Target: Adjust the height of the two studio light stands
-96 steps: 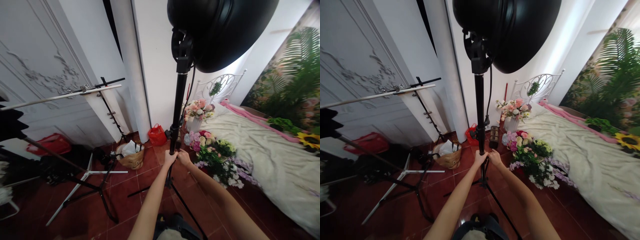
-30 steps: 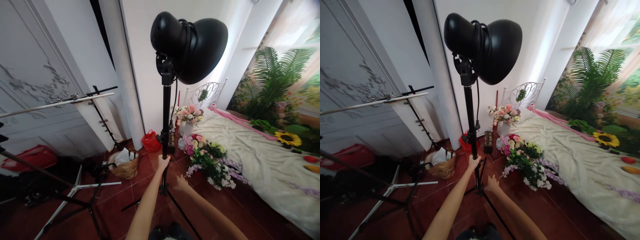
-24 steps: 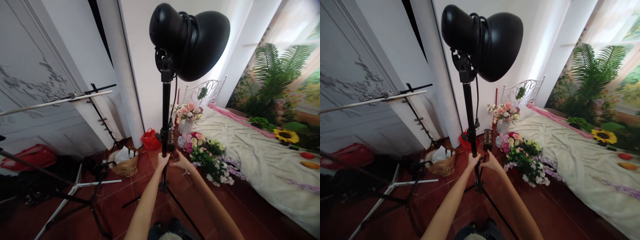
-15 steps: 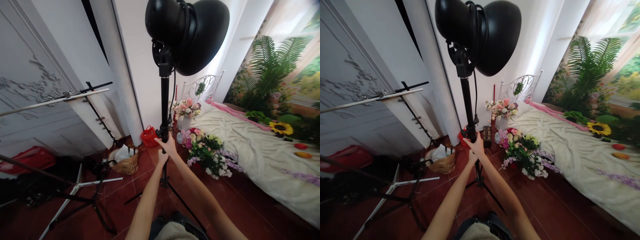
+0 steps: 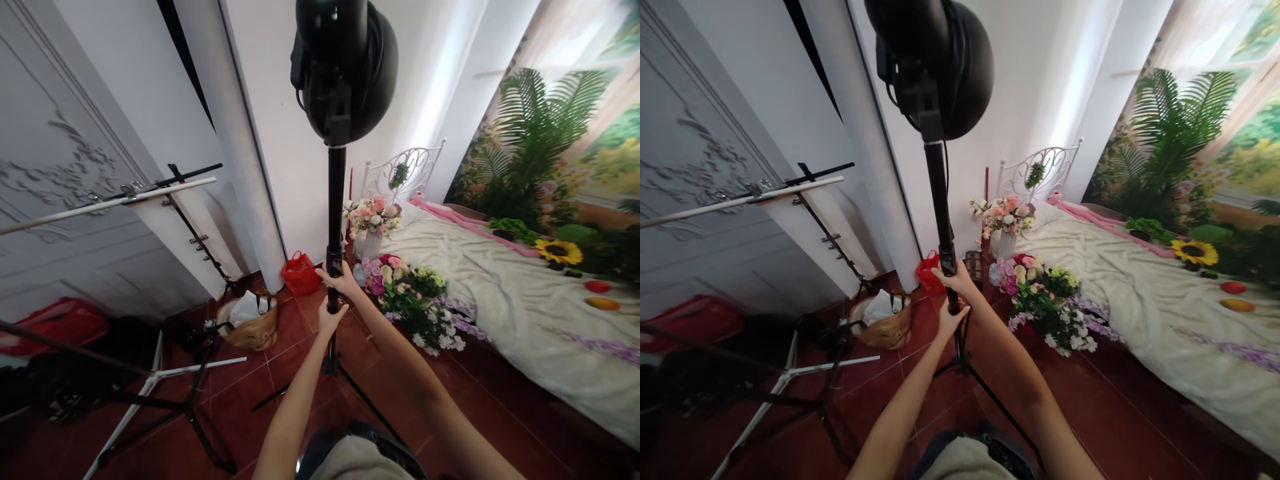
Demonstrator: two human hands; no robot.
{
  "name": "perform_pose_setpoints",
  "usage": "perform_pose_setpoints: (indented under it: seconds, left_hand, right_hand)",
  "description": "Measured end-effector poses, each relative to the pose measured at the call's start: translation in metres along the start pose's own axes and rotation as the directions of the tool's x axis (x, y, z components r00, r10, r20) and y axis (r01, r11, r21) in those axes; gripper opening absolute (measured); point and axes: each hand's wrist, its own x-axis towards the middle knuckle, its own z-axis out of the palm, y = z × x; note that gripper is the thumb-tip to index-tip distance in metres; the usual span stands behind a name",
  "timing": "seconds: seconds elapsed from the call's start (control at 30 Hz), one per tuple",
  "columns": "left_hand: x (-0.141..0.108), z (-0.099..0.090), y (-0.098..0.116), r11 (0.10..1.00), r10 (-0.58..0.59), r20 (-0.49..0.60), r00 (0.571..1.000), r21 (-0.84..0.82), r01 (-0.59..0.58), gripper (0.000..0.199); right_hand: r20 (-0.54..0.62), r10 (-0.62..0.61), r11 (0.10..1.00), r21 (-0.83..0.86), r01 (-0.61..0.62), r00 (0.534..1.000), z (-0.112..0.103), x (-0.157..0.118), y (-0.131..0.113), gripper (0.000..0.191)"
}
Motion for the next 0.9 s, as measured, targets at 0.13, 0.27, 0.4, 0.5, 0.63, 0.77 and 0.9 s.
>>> perform_pose_setpoints:
  seconds: [0.13,0.27,0.4,0.5,0.63,0.77,0.9]
  left_hand:
    - [-0.004,-0.004,-0.012,0.998,-0.047,0.025,0.999,0.033,0.046,0.033]
    - [-0.002,-0.005,-0.025,0.994,-0.105,0.067,0.992,0.045,0.102,0.031]
    - [0.0,-0.005,-0.028,0.995,-0.1,0.059,0.993,0.033,0.098,0.028]
    - [-0.001,-0.005,-0.026,0.994,-0.108,0.034,0.994,0.004,0.108,0.024]
    - [-0.003,-0.006,-0.023,0.996,-0.086,0.041,0.995,-0.037,0.087,0.021]
    - [-0.002,-0.006,-0.029,0.99,-0.123,0.03,0.992,-0.067,0.125,0.027]
    - [-0.001,-0.007,-0.038,0.985,-0.147,0.022,0.989,-0.086,0.148,0.035]
  right_hand:
    - [0.092,-0.011,0.999,0.051,0.006,0.996,-0.003,0.012,-0.015,0.036]
    - [-0.091,-0.046,0.996,-0.084,0.039,0.995,0.0,0.019,-0.027,0.031]
    - [-0.36,-0.127,0.971,-0.234,0.043,0.924,0.01,0.016,-0.033,0.025]
    - [-0.464,-0.151,0.963,-0.27,0.023,0.873,0.017,0.011,-0.03,0.022]
    - [-0.459,-0.111,0.965,-0.261,-0.014,0.882,0.019,0.0,-0.011,0.022]
    - [-0.347,-0.061,0.975,-0.222,-0.019,0.936,0.014,-0.016,0.022,0.025]
    - [-0.197,-0.013,0.98,-0.196,-0.027,0.98,0.007,-0.031,0.053,0.034]
